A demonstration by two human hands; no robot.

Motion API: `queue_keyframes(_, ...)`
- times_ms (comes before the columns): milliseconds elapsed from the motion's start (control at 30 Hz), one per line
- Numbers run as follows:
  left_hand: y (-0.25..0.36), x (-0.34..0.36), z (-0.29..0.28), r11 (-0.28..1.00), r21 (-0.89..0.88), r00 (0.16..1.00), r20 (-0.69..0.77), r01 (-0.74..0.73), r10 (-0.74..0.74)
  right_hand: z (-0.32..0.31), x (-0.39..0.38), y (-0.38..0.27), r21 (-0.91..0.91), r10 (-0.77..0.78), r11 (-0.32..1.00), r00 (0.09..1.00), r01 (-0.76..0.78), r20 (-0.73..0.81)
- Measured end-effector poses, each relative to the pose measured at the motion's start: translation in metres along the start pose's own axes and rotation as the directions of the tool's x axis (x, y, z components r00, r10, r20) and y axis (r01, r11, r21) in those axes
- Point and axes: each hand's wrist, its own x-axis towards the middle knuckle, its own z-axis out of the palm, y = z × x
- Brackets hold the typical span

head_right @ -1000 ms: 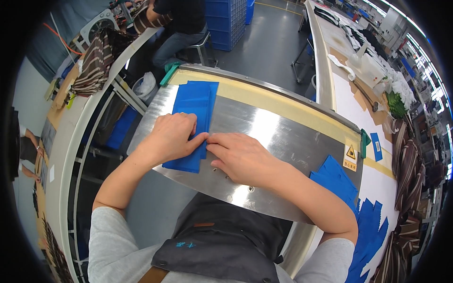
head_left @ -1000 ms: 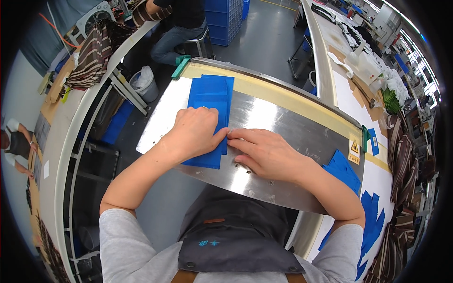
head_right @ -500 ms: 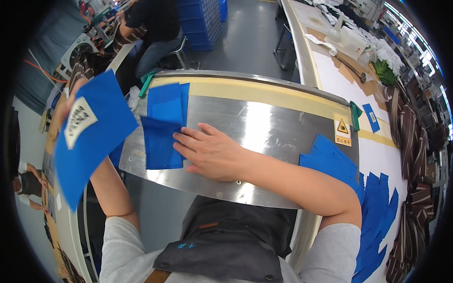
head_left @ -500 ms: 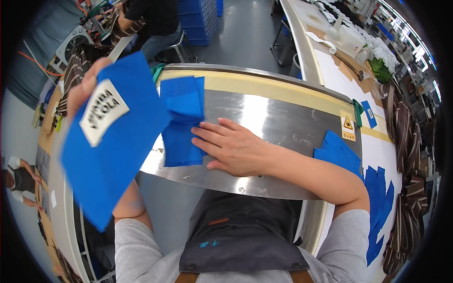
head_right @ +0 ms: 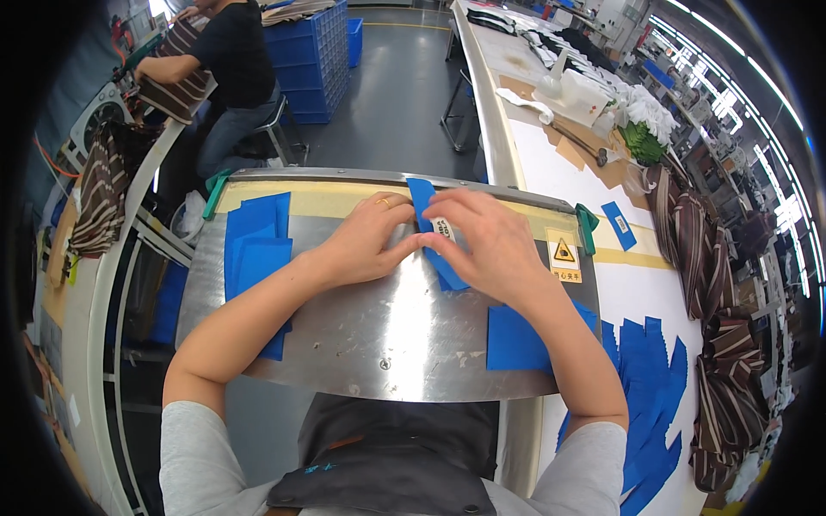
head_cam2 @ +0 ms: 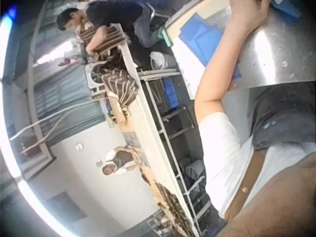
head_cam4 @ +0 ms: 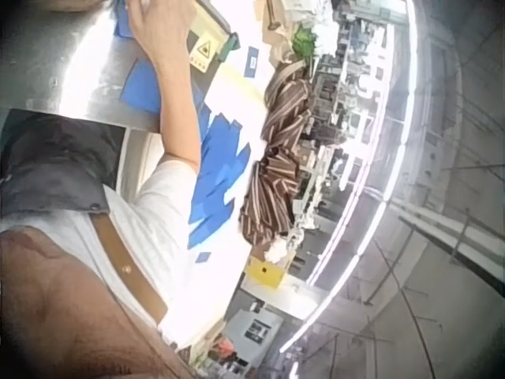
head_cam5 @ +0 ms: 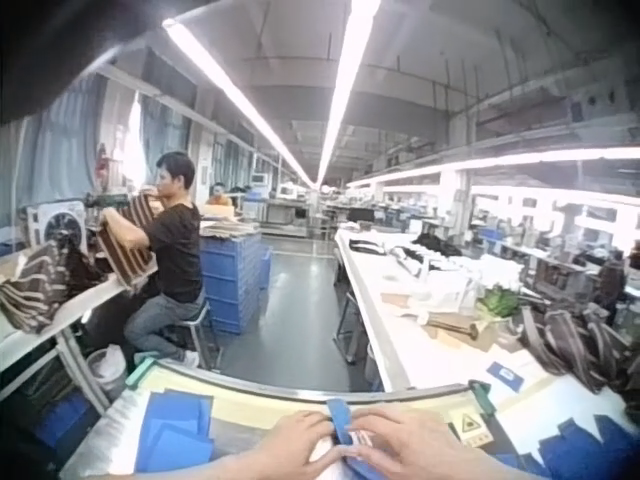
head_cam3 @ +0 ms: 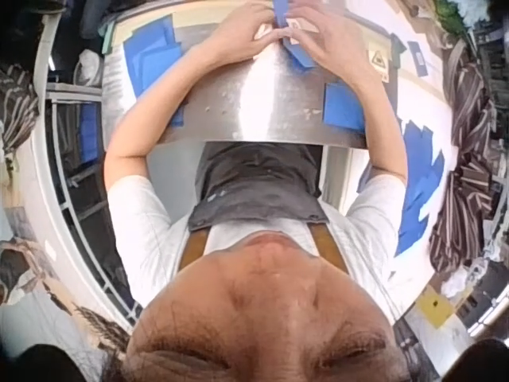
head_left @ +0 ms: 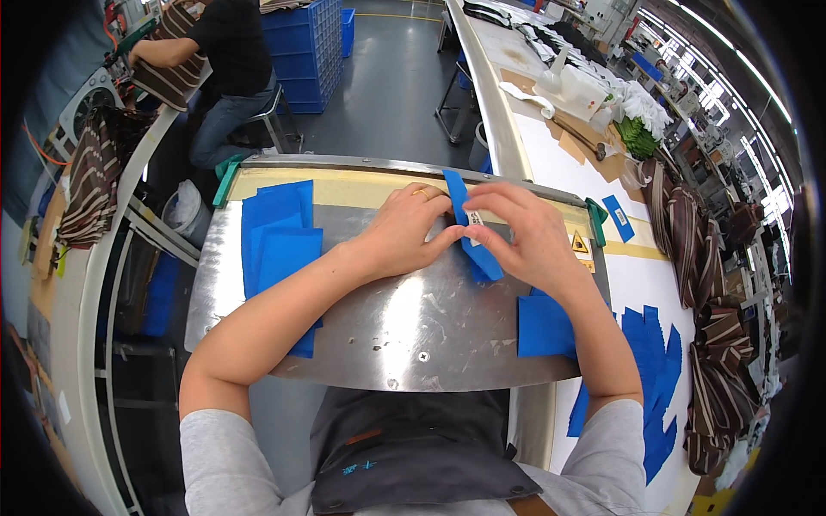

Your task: The worker is folding and organizing blue fabric pieces, possibly for lining or internal bag components, using a metal folding jig at a workshop station.

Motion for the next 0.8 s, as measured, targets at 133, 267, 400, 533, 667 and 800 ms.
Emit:
queue_keyframes(133,0.006,0.005,0.006,0.983,-0.163,0.996,0.048,0.079,-0.072,0.010,-0.002,0.023,0.171,0.280,0.945,0.960,-0.280,0.023)
queue_keyframes(267,0.021,0.005,0.003,0.958,-0.288,0.997,-0.070,-0.005,-0.016,0.025,-0.003,0.007,0.882,0.490,0.282,0.847,-0.378,0.206)
queue_keyframes(400,0.024,0.004,-0.018,0.976,0.169,0.975,-0.148,-0.139,0.164,0.019,0.002,0.016,0.802,0.585,0.173,0.715,-0.572,0.384)
queue_keyframes(533,0.007,-0.007,-0.018,0.984,0.176,0.996,0.088,-0.011,-0.004,0.035,-0.011,0.029,-0.141,0.159,0.973,0.973,-0.184,-0.170)
queue_keyframes(667,0.004,-0.005,-0.015,0.991,0.110,0.995,0.063,0.074,-0.081,0.038,-0.016,0.028,-0.053,0.063,0.997,0.998,-0.064,-0.012)
queue_keyframes(800,-0.001,-0.011,-0.007,0.940,0.330,0.996,0.007,0.083,-0.090,0.039,-0.019,0.026,-0.176,0.112,0.980,0.989,-0.093,0.101)
